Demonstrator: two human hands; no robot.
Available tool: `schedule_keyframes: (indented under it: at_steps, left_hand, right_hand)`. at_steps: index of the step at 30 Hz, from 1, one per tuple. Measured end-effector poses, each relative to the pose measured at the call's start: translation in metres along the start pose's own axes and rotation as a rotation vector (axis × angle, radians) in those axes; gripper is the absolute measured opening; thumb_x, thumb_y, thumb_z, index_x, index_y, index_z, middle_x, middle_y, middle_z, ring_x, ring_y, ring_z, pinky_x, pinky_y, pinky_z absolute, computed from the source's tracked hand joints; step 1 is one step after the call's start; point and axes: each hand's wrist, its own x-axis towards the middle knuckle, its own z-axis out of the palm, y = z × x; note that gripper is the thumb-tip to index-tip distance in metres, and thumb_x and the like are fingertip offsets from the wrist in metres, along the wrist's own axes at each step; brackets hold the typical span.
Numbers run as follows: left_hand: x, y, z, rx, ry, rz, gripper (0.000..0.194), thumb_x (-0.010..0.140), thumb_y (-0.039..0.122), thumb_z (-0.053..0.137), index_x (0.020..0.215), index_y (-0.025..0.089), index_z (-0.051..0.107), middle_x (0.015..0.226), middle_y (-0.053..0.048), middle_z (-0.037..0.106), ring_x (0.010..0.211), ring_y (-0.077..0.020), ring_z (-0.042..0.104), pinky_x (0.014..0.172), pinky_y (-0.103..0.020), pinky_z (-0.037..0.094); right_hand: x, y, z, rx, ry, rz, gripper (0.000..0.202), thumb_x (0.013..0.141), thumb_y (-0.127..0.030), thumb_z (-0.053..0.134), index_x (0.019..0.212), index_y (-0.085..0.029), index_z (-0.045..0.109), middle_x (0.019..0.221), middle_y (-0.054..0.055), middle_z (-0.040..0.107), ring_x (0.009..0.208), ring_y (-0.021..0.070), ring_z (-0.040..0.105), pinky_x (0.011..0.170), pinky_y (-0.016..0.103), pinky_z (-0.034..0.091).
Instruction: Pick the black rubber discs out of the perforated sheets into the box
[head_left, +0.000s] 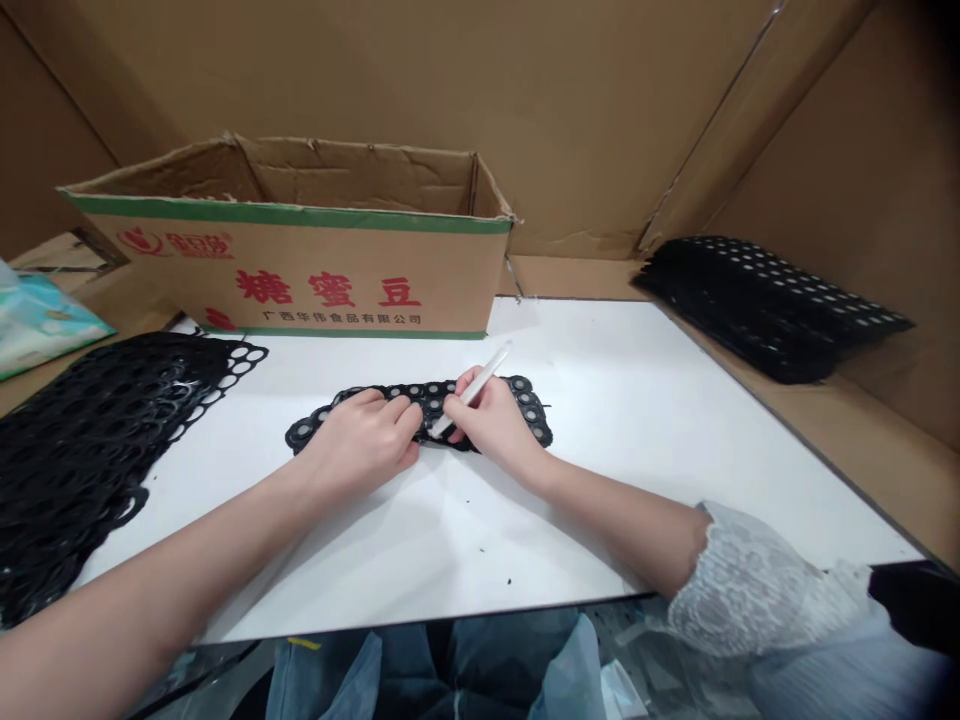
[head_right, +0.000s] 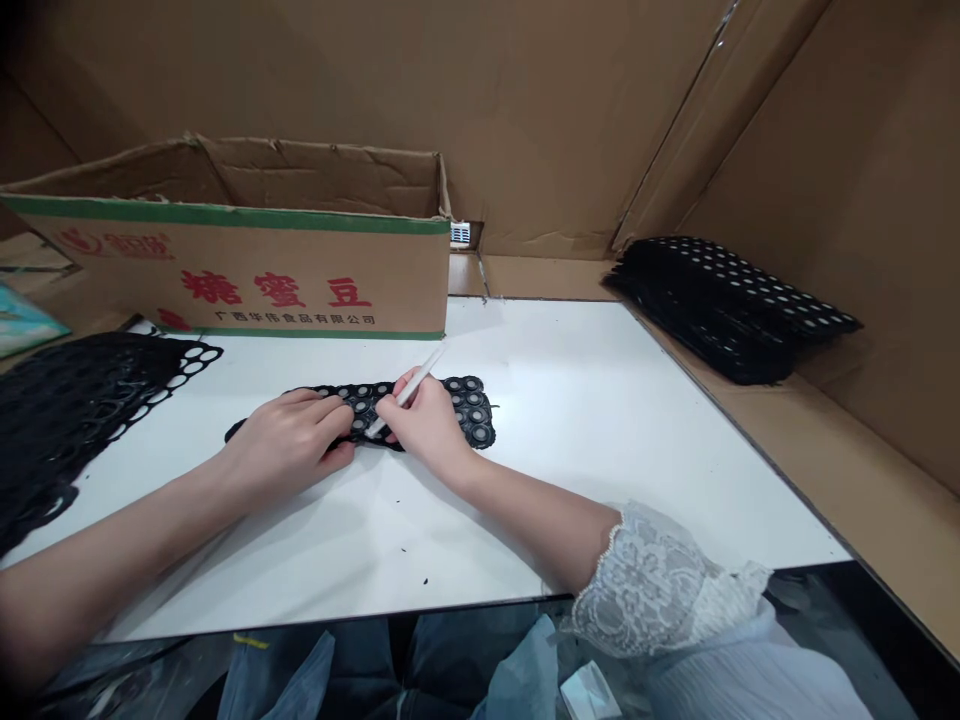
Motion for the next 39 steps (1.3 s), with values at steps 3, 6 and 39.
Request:
schedule_keyframes:
  at_steps: [3, 6, 39]
  left_hand:
    - [-0.001, 0.000, 0.001, 0.008, 0.026, -0.003, 0.014, 0.073, 0.015, 0.039, 0.061, 0.016, 0.047, 0.057, -0.001, 0.052, 0.052, -0.0125, 0.048, 0.059, -0.028, 0.037]
    - [-0.002, 0.000, 0.000, 0.015, 0.044, 0.004, 0.015, 0.073, 0.015, 0.039, 0.060, 0.016, 0.047, 0.057, -0.001, 0.051, 0.050, -0.0123, 0.047, 0.058, -0.028, 0.037]
    - [-0.001, 0.012, 0.003, -0.002, 0.004, -0.295, 0.016, 0.072, 0.018, 0.040, 0.082, 0.016, 0.052, 0.056, 0.000, 0.057, 0.051, -0.0168, 0.053, 0.048, -0.026, 0.032]
  right_hand:
    - [0.001, 0.004, 0.001, 0.009, 0.006, -0.010, 0.015, 0.064, -0.025, 0.049, 0.070, -0.020, 0.037, 0.055, -0.005, 0.042, 0.042, 0.0085, 0.049, 0.038, 0.019, 0.041]
    - [0.002, 0.005, 0.002, 0.026, 0.009, -0.011, 0.016, 0.064, -0.025, 0.049, 0.073, -0.020, 0.036, 0.056, -0.005, 0.043, 0.043, 0.0087, 0.050, 0.040, 0.021, 0.044]
    - [-0.002, 0.006, 0.005, -0.319, 0.001, -0.312, 0.010, 0.066, -0.021, 0.041, 0.066, -0.020, 0.032, 0.053, -0.006, 0.036, 0.047, 0.0073, 0.035, 0.047, 0.020, 0.027]
